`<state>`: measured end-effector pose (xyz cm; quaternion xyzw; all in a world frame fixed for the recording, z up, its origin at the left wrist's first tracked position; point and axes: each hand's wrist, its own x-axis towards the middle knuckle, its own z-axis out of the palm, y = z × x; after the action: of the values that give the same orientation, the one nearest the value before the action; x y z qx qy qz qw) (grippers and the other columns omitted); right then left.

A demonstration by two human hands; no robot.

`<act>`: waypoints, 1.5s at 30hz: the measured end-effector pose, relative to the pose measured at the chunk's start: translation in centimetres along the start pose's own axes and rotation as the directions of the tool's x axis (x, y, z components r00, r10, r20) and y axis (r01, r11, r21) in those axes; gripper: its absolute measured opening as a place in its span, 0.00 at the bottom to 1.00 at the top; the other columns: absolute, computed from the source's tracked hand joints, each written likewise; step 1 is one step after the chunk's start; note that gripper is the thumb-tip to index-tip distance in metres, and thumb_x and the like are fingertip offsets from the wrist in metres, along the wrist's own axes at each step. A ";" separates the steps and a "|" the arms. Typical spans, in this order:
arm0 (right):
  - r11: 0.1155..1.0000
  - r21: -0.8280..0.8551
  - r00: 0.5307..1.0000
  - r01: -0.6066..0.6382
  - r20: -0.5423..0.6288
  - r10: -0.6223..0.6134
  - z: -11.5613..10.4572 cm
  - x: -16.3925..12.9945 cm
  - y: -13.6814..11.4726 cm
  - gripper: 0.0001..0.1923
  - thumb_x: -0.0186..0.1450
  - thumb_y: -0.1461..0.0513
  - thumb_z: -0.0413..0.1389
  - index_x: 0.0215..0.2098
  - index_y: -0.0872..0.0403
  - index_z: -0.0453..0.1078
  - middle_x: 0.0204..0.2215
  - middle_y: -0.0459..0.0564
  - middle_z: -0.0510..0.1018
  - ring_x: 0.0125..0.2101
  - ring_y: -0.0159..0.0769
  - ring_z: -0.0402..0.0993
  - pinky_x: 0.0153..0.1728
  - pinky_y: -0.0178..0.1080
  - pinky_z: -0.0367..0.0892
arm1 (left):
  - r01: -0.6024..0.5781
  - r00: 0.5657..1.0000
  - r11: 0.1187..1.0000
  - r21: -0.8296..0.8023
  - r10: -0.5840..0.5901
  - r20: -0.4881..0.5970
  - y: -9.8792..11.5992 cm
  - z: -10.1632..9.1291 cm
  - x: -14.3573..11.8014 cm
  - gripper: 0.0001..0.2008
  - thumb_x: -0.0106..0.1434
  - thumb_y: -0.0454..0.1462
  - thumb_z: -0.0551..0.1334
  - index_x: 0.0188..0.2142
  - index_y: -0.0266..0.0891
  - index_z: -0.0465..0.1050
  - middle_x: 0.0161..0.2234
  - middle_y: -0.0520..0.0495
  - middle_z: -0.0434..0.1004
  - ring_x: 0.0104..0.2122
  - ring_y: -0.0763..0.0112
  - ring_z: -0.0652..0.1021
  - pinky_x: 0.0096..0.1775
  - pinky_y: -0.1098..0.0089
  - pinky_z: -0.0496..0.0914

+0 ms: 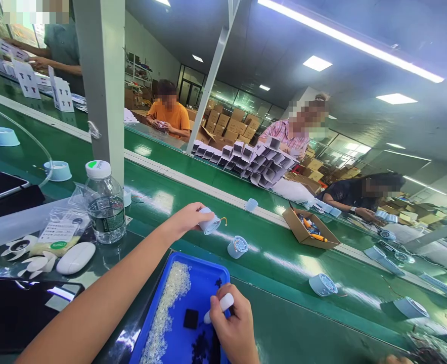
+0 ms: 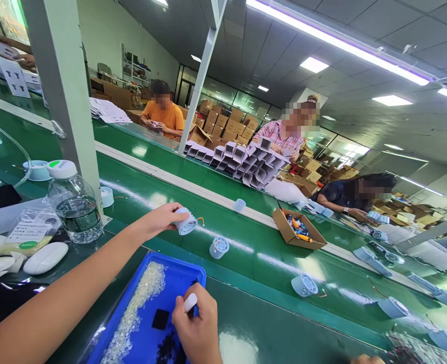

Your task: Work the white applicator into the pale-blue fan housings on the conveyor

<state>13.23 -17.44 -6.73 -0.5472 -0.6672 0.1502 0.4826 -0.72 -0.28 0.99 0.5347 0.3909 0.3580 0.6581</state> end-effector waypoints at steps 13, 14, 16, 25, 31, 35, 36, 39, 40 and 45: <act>0.989 -0.116 0.996 0.088 0.032 -0.085 0.5 0.3 0.0 0.13 0.62 0.64 0.49 0.21 0.51 0.52 0.17 0.39 0.59 0.18 0.27 0.56 0.20 0.29 0.54 | 0.004 1.000 1.000 0.019 -0.004 0.020 0.0 0.0 0.1 0.19 0.47 0.46 0.67 0.32 0.36 0.65 0.34 0.45 0.73 0.34 0.67 0.73 0.35 0.64 0.69; 0.990 -0.106 0.995 0.093 -0.012 -0.095 0.5 0.3 -0.1 0.13 0.63 0.64 0.49 0.21 0.51 0.52 0.17 0.39 0.60 0.18 0.27 0.56 0.20 0.29 0.55 | 0.004 1.000 1.000 0.021 -0.004 0.020 -0.1 0.1 0.1 0.19 0.47 0.46 0.67 0.32 0.36 0.66 0.33 0.45 0.73 0.33 0.67 0.73 0.35 0.64 0.69; 0.992 -0.081 0.992 0.098 -0.070 -0.104 0.8 0.4 -0.4 0.13 0.63 0.63 0.49 0.21 0.51 0.53 0.18 0.40 0.60 0.18 0.27 0.57 0.20 0.29 0.56 | 0.007 1.000 0.999 0.032 -0.008 0.018 -0.1 0.2 0.0 0.19 0.46 0.45 0.67 0.32 0.36 0.66 0.32 0.46 0.72 0.33 0.67 0.73 0.35 0.64 0.69; 0.979 0.206 0.975 0.008 -0.218 0.038 1.6 0.5 0.6 0.07 0.62 0.62 0.53 0.26 0.52 0.63 0.23 0.43 0.68 0.22 0.29 0.66 0.24 0.31 0.64 | 0.041 0.999 0.998 0.039 -0.042 0.021 -0.7 1.3 -0.1 0.18 0.45 0.45 0.67 0.30 0.37 0.64 0.28 0.51 0.70 0.29 0.70 0.71 0.32 0.67 0.68; 0.851 0.509 0.839 -0.126 -0.404 0.366 0.0 1.4 1.2 0.10 0.61 0.57 0.56 0.39 0.54 0.68 0.39 0.53 0.76 0.35 0.39 0.77 0.37 0.39 0.72 | 0.054 0.994 0.998 0.038 -0.058 0.095 -0.4 2.2 -0.4 0.17 0.47 0.45 0.66 0.29 0.37 0.62 0.28 0.51 0.69 0.29 0.72 0.70 0.33 0.68 0.67; 0.800 0.569 0.833 -0.193 -0.336 0.440 -0.4 1.7 0.7 0.15 0.60 0.54 0.57 0.41 0.55 0.68 0.39 0.55 0.78 0.38 0.40 0.77 0.40 0.40 0.71 | 0.062 0.988 0.998 0.024 -0.065 0.138 0.0 2.7 -0.7 0.17 0.47 0.44 0.66 0.28 0.37 0.61 0.28 0.51 0.69 0.29 0.72 0.71 0.34 0.67 0.67; 0.794 0.574 0.831 -0.202 -0.328 0.449 -0.4 1.8 0.7 0.15 0.60 0.54 0.57 0.41 0.55 0.68 0.39 0.55 0.78 0.38 0.40 0.77 0.40 0.40 0.71 | 0.060 0.988 0.998 0.026 -0.063 0.143 0.0 2.8 -0.7 0.17 0.48 0.44 0.66 0.28 0.37 0.61 0.28 0.51 0.69 0.29 0.72 0.70 0.34 0.67 0.67; 0.783 0.584 0.828 -0.216 -0.314 0.464 -0.3 1.8 0.6 0.16 0.60 0.54 0.57 0.41 0.55 0.68 0.39 0.55 0.78 0.39 0.41 0.77 0.40 0.40 0.71 | 0.048 0.986 0.998 0.036 -0.053 0.156 0.0 3.0 -0.9 0.17 0.48 0.44 0.66 0.29 0.37 0.61 0.28 0.51 0.69 0.29 0.72 0.70 0.33 0.67 0.67; 0.780 0.586 0.828 -0.219 -0.312 0.466 -0.3 1.8 0.6 0.16 0.60 0.54 0.57 0.41 0.55 0.68 0.39 0.55 0.78 0.39 0.41 0.77 0.40 0.40 0.71 | 0.047 0.986 0.998 0.040 -0.053 0.159 0.0 3.0 -1.0 0.17 0.48 0.44 0.66 0.29 0.37 0.61 0.28 0.51 0.69 0.29 0.72 0.70 0.34 0.67 0.67; 0.776 0.575 0.814 -0.258 -0.303 0.495 -0.4 1.8 0.6 0.18 0.59 0.52 0.57 0.42 0.55 0.68 0.38 0.55 0.79 0.38 0.41 0.77 0.40 0.39 0.71 | 0.046 0.986 0.997 0.058 -0.055 0.158 -0.2 3.1 -1.1 0.18 0.48 0.45 0.66 0.29 0.38 0.60 0.28 0.51 0.69 0.28 0.72 0.70 0.34 0.66 0.68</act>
<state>14.03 -15.78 -6.15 -0.5445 -0.3501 0.2897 0.7050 1.61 -2.57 1.36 0.5693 0.3600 0.2865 0.6813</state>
